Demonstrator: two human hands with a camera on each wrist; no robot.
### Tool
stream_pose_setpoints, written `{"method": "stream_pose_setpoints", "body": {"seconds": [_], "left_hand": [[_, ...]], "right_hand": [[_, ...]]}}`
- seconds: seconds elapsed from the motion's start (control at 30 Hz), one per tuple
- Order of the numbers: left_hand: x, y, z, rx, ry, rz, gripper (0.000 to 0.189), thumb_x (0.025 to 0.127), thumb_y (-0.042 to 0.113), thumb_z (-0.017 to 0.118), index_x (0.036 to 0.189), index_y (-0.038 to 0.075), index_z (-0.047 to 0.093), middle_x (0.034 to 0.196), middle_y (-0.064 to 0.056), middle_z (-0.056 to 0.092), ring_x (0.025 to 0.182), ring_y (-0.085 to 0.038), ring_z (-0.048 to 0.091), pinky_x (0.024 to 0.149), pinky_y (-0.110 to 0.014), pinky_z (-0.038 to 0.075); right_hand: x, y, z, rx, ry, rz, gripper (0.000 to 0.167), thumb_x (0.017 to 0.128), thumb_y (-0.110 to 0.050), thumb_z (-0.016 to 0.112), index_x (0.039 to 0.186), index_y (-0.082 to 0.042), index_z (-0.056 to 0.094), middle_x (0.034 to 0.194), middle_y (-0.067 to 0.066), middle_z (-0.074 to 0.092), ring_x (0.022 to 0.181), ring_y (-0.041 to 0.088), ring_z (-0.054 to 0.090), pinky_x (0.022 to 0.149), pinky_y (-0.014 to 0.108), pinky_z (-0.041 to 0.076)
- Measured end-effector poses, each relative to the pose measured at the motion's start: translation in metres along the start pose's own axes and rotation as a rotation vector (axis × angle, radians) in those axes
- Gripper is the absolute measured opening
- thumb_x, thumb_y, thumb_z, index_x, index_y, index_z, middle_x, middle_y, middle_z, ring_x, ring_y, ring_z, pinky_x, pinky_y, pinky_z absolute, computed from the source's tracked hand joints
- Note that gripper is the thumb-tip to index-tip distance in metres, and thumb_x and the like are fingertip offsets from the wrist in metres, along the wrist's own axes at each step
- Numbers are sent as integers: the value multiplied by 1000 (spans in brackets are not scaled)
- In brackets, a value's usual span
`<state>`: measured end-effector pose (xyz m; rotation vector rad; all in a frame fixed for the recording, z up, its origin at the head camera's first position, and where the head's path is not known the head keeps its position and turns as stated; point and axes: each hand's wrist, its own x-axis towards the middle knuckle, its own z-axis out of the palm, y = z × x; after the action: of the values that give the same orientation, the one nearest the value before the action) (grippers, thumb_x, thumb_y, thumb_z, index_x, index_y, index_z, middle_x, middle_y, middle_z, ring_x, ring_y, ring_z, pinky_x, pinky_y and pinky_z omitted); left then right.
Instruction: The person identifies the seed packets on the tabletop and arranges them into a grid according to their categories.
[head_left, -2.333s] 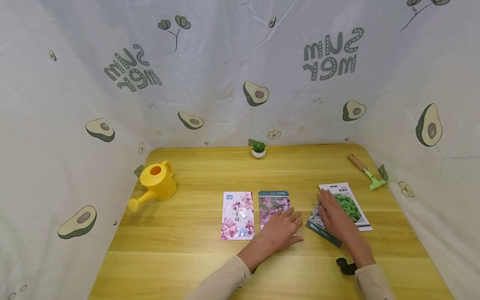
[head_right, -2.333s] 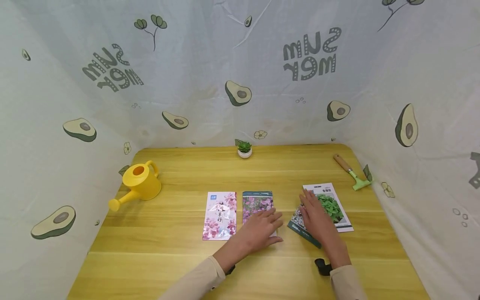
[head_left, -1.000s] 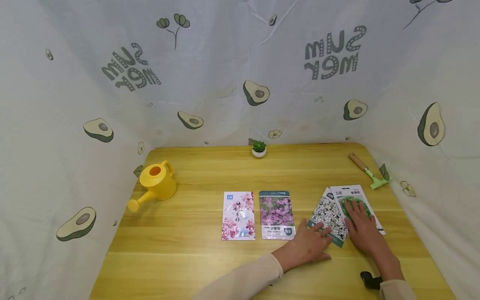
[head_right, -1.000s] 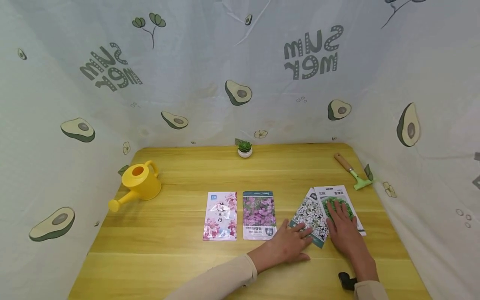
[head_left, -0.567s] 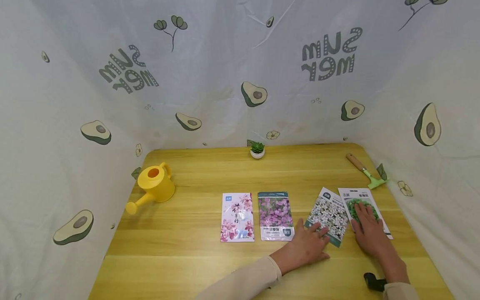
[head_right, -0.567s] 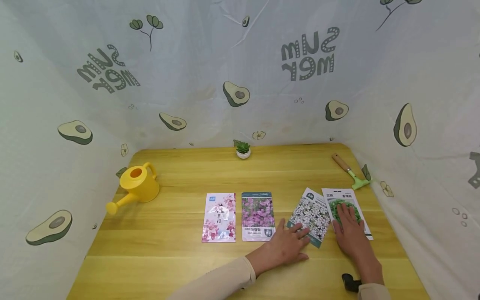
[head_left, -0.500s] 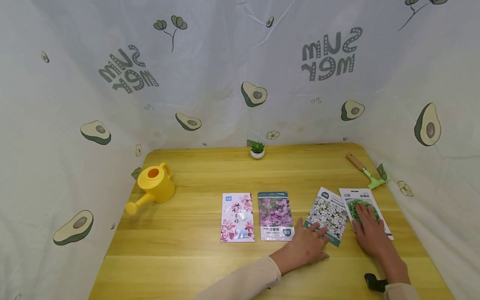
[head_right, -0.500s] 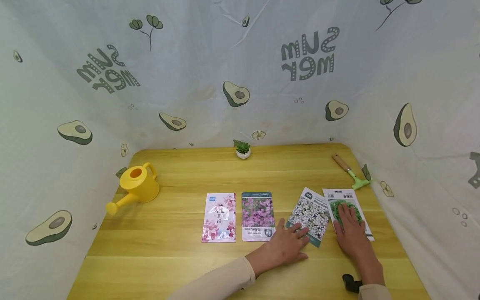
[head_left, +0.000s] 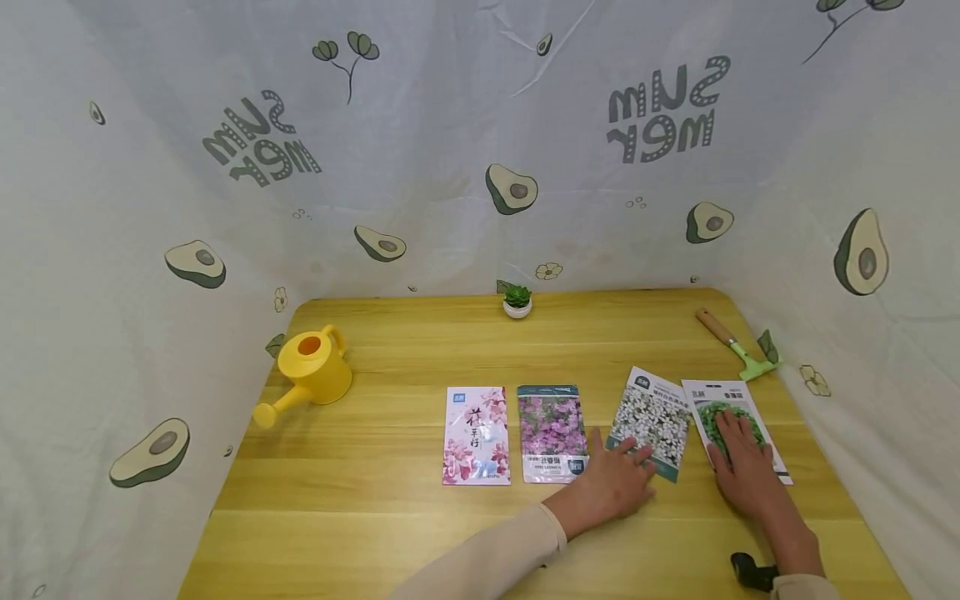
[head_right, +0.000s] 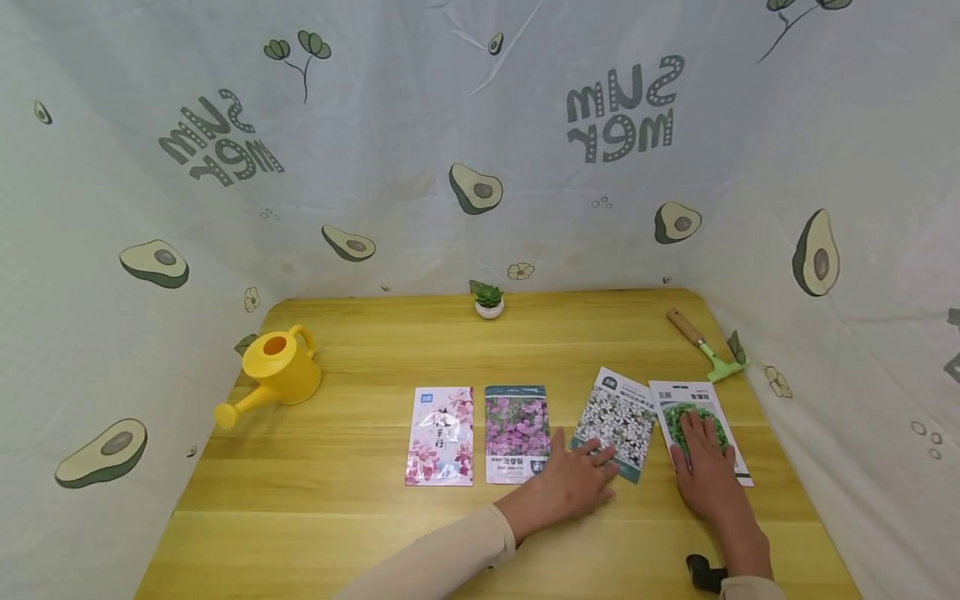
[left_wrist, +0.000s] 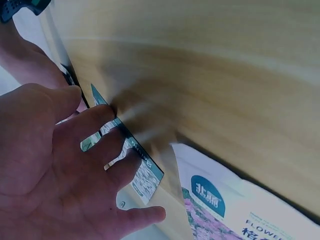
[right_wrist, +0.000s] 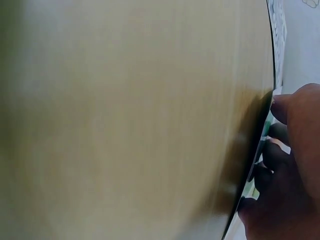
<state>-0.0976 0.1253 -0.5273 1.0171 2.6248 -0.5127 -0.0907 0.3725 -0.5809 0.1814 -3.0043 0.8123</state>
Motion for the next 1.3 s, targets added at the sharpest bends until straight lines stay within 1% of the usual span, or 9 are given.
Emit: {"method": "stream_pose_setpoints", "body": {"seconds": [0.1,0.43,0.6,0.73,1.0,1.13,1.3], "left_hand": [[3,-1,-1,-6,-9,-7,52,112,67,26,163,60,30,170,36,21,159,7,21,127,-47,29],[11,-6,-7,-63,9,-1,50,114,62,30,163,57,34,171,33,23,158,5,24,127,-50,30],[17,-10,-11,-102,-12,-5,49,115,59,31,163,56,34,171,34,24,158,6,23,127,-50,29],[21,-13,-12,-99,-32,-15,49,115,59,31,163,57,33,171,35,22,158,6,22,127,-49,29],[25,-19,-14,-107,-29,-44,48,114,58,33,163,58,34,171,35,23,158,7,22,128,-54,26],[27,-22,-15,-114,-41,-48,49,115,57,32,164,58,32,171,35,21,159,7,21,129,-53,26],[33,-26,-16,-117,-50,-59,49,115,57,33,164,58,30,171,35,21,159,6,20,129,-52,26]], "right_hand": [[-1,1,1,1,8,-6,60,118,-17,39,163,18,19,170,41,11,161,57,-3,115,88,0],[-2,2,0,2,12,-1,61,118,-17,39,163,17,18,171,40,10,161,56,-4,116,87,-1],[-3,0,-1,0,8,7,60,118,-18,39,163,18,19,170,41,11,161,57,-3,116,87,0],[-3,-1,-1,-5,2,15,60,118,-18,39,162,18,19,170,41,12,161,57,-2,116,88,1],[-3,-1,1,6,9,14,61,118,-18,40,163,17,19,171,40,12,161,56,-1,116,87,0],[-3,-1,2,10,17,6,61,118,-18,40,163,17,20,170,40,13,161,56,-1,116,87,0],[-3,0,2,11,18,6,61,118,-18,40,163,17,20,170,40,13,161,57,0,116,88,1]]}}
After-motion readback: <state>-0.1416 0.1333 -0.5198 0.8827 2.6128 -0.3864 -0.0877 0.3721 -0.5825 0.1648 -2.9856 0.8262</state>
